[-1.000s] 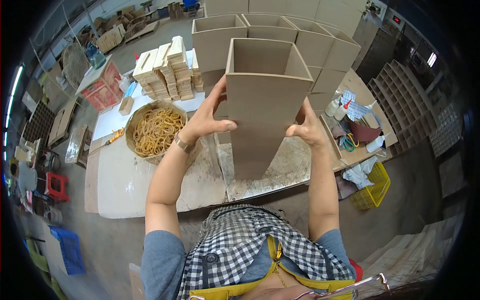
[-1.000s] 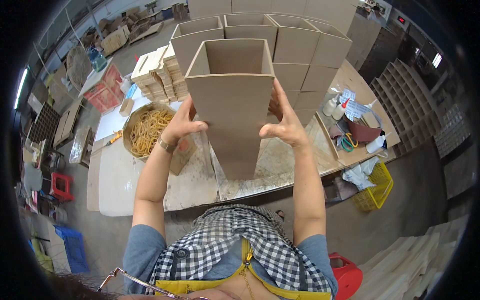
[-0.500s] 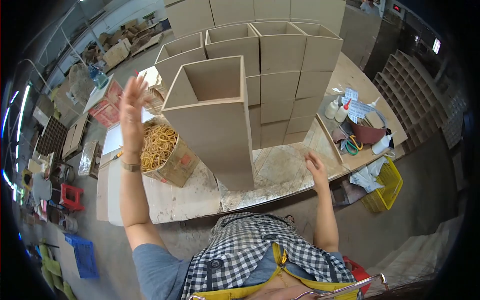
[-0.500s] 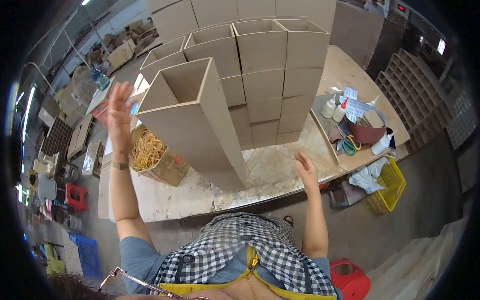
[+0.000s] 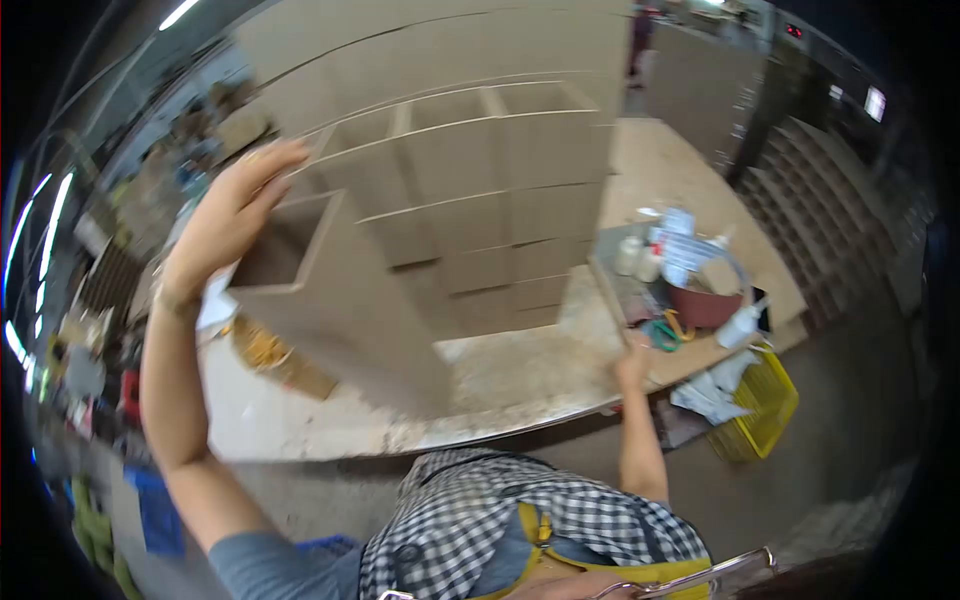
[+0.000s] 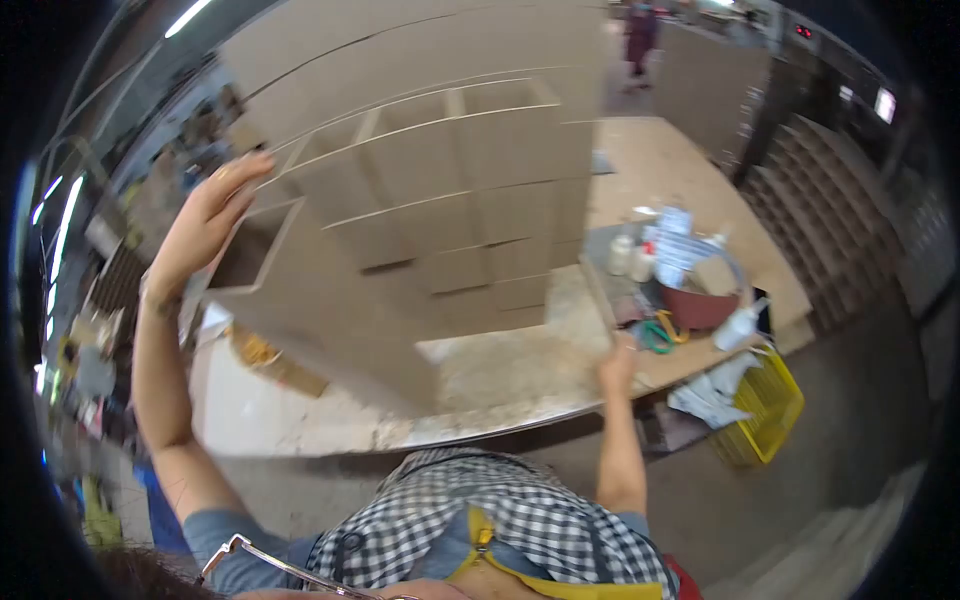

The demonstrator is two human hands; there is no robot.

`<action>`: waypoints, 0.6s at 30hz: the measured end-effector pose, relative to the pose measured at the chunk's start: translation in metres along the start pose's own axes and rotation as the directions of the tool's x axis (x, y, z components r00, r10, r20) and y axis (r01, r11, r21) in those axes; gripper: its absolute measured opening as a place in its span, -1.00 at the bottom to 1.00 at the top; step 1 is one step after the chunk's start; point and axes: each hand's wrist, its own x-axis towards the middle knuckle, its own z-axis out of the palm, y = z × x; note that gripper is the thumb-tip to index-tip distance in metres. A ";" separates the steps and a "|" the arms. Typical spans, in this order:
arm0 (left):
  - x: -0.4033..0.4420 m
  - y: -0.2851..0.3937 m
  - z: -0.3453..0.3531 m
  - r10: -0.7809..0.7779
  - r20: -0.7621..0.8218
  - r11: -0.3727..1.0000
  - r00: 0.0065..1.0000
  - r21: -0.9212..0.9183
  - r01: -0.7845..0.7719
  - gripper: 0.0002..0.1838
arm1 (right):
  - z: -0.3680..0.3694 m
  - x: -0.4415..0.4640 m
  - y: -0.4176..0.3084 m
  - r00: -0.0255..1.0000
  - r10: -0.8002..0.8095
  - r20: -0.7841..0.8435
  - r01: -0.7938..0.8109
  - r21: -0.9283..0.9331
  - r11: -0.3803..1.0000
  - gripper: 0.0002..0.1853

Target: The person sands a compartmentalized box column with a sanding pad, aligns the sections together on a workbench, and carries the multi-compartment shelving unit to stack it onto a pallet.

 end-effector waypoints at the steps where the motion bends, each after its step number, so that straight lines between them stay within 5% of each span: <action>1: 0.003 0.001 0.006 -0.017 0.026 0.999 1.000 -0.031 0.017 -0.68 | 0.002 0.007 0.004 0.999 0.010 0.033 -0.009 -0.014 1.000 -0.63; 2: 0.004 -0.003 0.011 -0.027 0.063 0.998 0.998 -0.057 0.030 -0.66 | 0.011 0.010 0.018 0.995 -0.092 0.022 0.094 -0.103 0.990 -0.57; 5: 0.003 -0.001 0.024 -0.068 0.163 0.995 0.984 -0.059 0.079 -0.64 | 0.012 0.023 0.009 0.987 0.122 0.106 -0.093 -0.244 0.965 -0.55; 7: 0.002 0.011 0.036 -0.215 0.228 0.924 0.950 -0.268 0.273 -0.66 | 0.011 0.031 0.006 0.955 0.216 0.204 -0.170 -0.224 0.960 -0.52; 18: 0.008 0.018 0.042 -0.182 0.131 0.974 0.975 -0.114 0.197 -0.67 | 0.029 0.038 0.012 0.909 0.326 0.260 -0.287 -0.178 0.941 -0.62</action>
